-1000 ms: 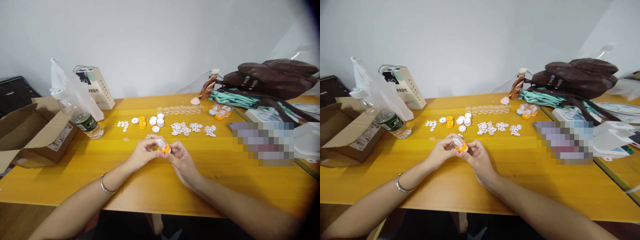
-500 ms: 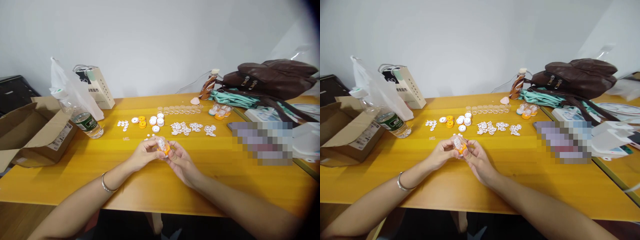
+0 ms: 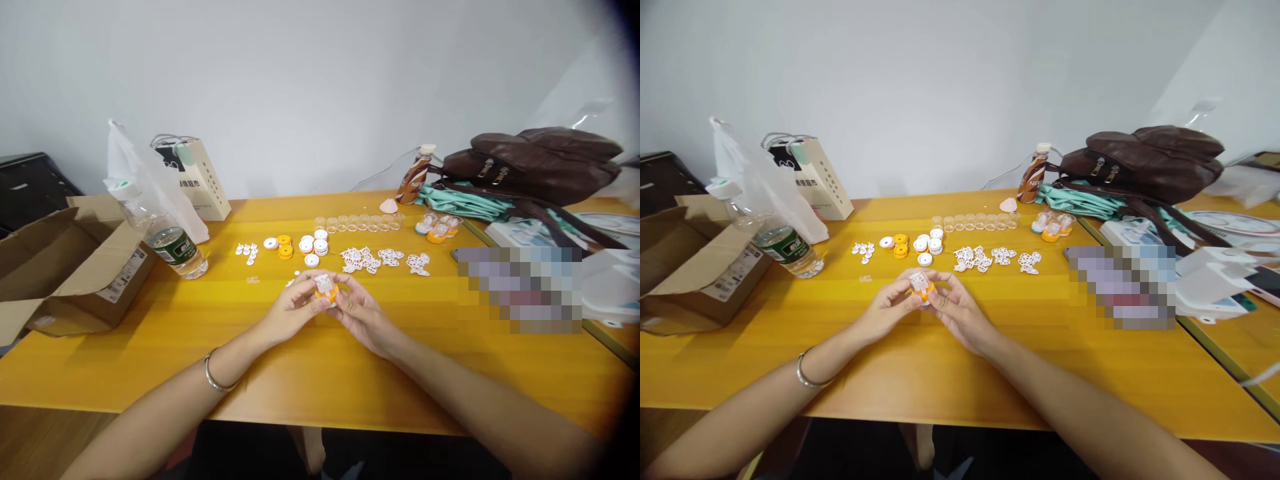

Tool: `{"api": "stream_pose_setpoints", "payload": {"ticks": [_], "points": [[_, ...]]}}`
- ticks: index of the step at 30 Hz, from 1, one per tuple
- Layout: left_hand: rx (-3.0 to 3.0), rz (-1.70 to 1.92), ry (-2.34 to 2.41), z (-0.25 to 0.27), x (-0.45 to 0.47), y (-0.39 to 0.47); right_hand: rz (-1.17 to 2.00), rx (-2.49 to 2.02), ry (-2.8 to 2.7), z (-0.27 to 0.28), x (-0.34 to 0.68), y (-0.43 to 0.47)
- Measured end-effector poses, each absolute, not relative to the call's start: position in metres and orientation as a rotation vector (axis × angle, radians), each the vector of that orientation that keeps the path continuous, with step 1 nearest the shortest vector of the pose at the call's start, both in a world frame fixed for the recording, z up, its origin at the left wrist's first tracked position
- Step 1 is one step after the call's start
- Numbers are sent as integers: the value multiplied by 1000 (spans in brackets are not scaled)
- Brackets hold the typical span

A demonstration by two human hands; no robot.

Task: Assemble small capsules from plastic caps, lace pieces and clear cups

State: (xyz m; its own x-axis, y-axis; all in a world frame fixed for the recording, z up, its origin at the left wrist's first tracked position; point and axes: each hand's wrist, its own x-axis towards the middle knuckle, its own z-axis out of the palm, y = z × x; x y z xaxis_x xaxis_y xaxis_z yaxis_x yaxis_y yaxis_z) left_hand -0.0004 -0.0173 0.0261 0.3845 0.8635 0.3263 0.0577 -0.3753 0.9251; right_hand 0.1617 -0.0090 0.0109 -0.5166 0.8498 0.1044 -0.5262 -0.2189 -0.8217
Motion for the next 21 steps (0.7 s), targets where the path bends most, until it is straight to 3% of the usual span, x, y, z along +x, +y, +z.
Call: {"api": "stream_pose_setpoints", "payload": {"ticks": [7, 12, 18, 21], "points": [[2150, 1015, 955, 16, 5, -29, 1521, -599, -1536, 10, 164, 0], [2252, 1018, 1020, 20, 5, -33, 1181, -891, -1423, 17, 179, 16], [2639, 537, 603, 17, 7, -38, 901, -1114, -1211, 19, 235, 78], [2737, 360, 500, 13, 9, -40, 548, -1352, -1299, 20, 267, 114]]}}
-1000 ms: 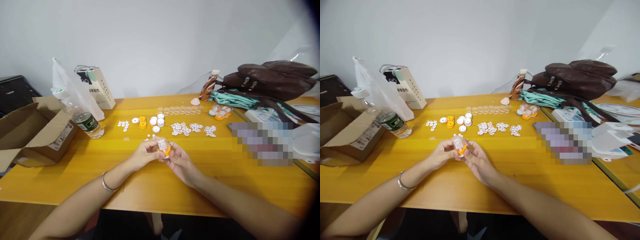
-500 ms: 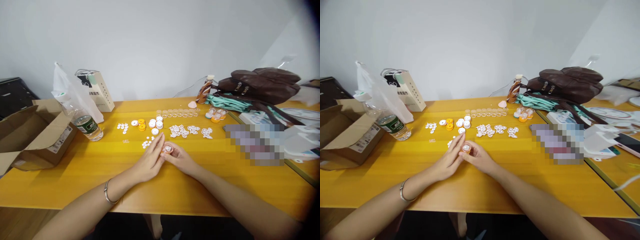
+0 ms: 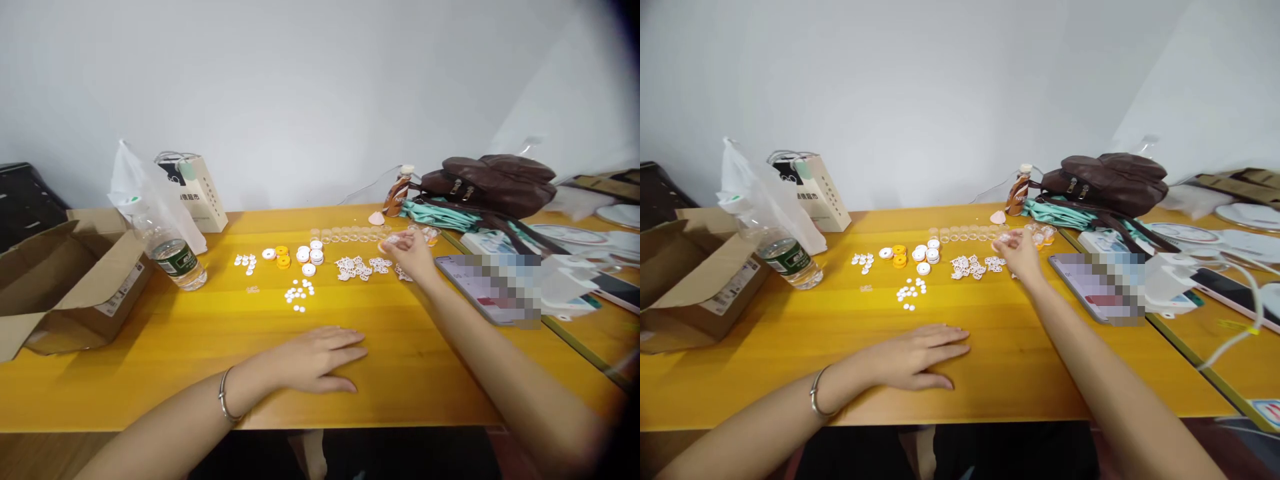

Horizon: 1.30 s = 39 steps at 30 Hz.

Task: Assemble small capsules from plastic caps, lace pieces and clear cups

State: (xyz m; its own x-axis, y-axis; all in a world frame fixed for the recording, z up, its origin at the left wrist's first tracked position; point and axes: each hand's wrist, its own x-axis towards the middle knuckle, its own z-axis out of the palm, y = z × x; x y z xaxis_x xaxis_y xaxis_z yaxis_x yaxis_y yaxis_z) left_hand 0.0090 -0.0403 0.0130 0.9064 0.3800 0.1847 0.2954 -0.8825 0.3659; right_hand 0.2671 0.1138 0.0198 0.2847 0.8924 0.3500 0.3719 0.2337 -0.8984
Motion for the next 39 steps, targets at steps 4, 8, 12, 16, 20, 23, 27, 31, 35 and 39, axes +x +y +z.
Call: {"api": "stream_pose_setpoints", "payload": {"ticks": [4, 8, 12, 16, 20, 23, 27, 31, 35, 39], "points": [[2757, 321, 493, 11, 9, -40, 44, -1692, -1479, 18, 294, 144], [2743, 334, 498, 11, 8, -40, -206, -1953, -1492, 9, 303, 152], [2737, 325, 498, 12, 8, -40, -383, -2005, -1481, -1, 309, 154], [2721, 353, 494, 11, 8, -39, -525, -1954, -1553, -3, 312, 158], [2730, 345, 494, 11, 9, -39, -585, -1884, -1765, -2, 316, 164], [2730, 327, 500, 12, 9, -38, -496, -1924, -1864, -2, 323, 171], [2722, 328, 494, 13, 8, -38, -429, -1916, -1857, -3, 337, 178], [2717, 328, 500, 12, 8, -38, -405, -1910, -1835, -4, 347, 180], [2715, 311, 513, 13, 8, -38, -416, -1907, -1782, -6, 344, 177], [2712, 313, 510, 14, 8, -38, -550, -1647, -1725, 1, 322, 169]]}}
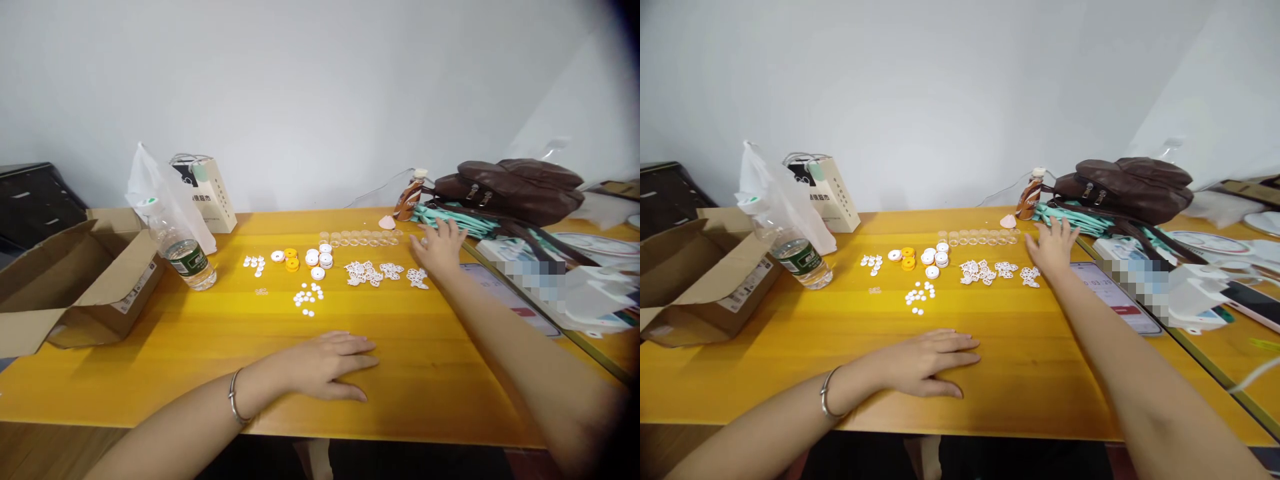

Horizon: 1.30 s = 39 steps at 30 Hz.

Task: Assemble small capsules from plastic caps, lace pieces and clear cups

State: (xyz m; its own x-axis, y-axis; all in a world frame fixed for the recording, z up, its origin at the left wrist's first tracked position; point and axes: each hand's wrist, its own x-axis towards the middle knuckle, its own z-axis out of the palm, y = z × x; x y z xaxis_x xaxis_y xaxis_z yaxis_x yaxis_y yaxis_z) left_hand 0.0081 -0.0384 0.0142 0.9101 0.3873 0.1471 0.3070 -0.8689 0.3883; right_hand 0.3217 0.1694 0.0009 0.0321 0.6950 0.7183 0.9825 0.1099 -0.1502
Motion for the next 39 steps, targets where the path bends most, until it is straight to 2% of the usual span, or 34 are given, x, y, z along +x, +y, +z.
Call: {"api": "stream_pose_setpoints", "payload": {"ticks": [2, 6, 10, 15, 18, 20, 27, 34, 37, 39], "points": [[2717, 317, 506, 14, 8, -39, -517, -1470, -1764, 7, 302, 158], [2767, 366, 495, 13, 8, -39, -205, -1160, -1852, 10, 255, 109], [2816, 648, 582, 19, 0, -30, 163, -948, -2082, -1, 223, 50], [2635, 1281, 1279, 33, -45, 10, 392, -860, -2338, -8, 216, 18], [2299, 1212, 1905, 34, -85, 36, 469, -905, -2291, -6, 218, 21], [2141, 1026, 2087, 29, -108, 48, 505, -925, -2232, -6, 219, 26], [2073, 824, 2055, 10, -135, 60, 590, -1056, -2001, -10, 223, 35], [2125, 941, 1951, 22, -115, 55, 623, -1098, -1989, -6, 222, 34], [2198, 990, 1781, 27, -75, 35, 615, -1099, -2015, -7, 221, 34], [2343, 912, 1390, 25, -42, 17, 619, -1099, -2033, -8, 221, 35]]}}
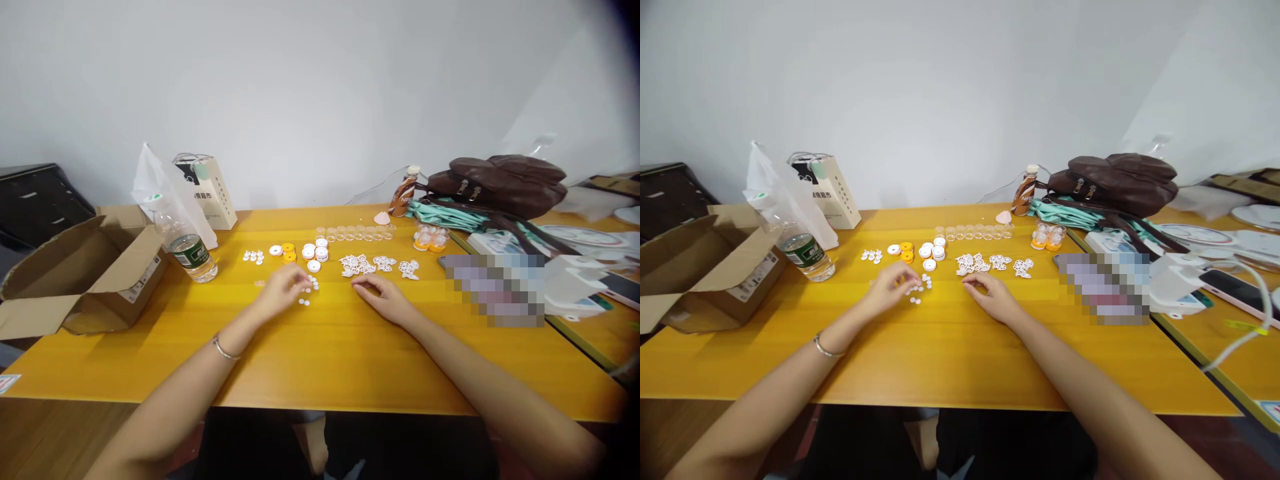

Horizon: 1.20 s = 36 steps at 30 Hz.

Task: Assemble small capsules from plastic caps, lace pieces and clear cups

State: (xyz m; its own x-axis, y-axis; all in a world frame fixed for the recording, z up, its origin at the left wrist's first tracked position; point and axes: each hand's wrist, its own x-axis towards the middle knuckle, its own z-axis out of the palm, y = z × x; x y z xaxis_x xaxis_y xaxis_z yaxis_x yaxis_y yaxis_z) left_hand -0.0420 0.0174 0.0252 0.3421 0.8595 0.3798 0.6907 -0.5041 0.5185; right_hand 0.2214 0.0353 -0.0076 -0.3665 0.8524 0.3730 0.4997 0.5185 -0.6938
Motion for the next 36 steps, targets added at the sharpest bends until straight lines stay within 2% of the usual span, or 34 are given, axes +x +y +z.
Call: {"api": "stream_pose_setpoints", "payload": {"ticks": [2, 4, 21, 24, 28, 36], "points": [[2434, 799, 1062, 20, -15, 2, 623, -1095, -2048, -9, 222, 36], [2443, 711, 960, 14, 1, -8, 625, -1090, -2057, -9, 222, 37], [2553, 663, 1019, 14, -7, -10, 641, -1058, -2104, -8, 222, 37], [2532, 809, 1138, 18, -18, 1, 644, -1056, -2115, -5, 222, 35], [2509, 1042, 1610, 15, -47, 33, 653, -1058, -2125, -3, 221, 35], [2568, 897, 1801, -3, -74, 77, 682, -1055, -2139, -3, 220, 35]]}}
